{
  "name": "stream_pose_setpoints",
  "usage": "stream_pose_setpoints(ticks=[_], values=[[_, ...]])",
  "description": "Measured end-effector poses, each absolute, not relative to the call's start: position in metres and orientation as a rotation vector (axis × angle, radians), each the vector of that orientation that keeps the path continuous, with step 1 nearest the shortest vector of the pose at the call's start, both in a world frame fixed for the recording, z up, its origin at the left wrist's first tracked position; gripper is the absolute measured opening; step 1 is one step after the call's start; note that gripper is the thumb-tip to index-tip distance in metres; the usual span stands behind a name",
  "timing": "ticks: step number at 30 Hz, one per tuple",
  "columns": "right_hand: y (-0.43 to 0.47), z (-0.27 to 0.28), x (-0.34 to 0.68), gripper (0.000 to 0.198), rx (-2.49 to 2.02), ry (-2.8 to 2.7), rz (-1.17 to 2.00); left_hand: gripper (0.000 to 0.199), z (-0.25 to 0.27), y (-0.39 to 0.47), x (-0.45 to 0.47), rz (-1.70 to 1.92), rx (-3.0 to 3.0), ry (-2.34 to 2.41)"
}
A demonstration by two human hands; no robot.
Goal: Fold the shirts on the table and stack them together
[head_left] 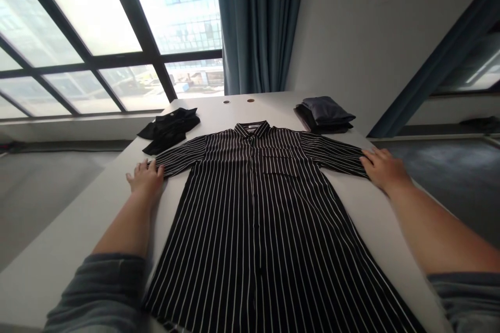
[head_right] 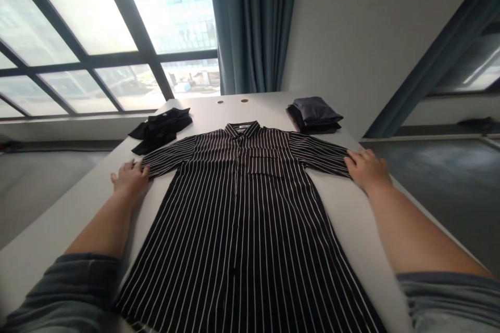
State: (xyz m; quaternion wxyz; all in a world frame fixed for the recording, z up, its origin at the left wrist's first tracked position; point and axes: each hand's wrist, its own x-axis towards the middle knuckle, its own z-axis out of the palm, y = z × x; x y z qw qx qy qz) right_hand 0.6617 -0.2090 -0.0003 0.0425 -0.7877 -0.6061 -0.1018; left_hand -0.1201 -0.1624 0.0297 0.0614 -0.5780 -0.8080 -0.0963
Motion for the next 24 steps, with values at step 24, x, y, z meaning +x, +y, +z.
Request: stream_pose_setpoints(ticks=[24], values=[[-0.257, -0.006, 0.642, 0.071, -2.3, -1.748, -0.269, 0.076, 0.009, -0.206, -0.139, -0.269, -1.838, -2.522]])
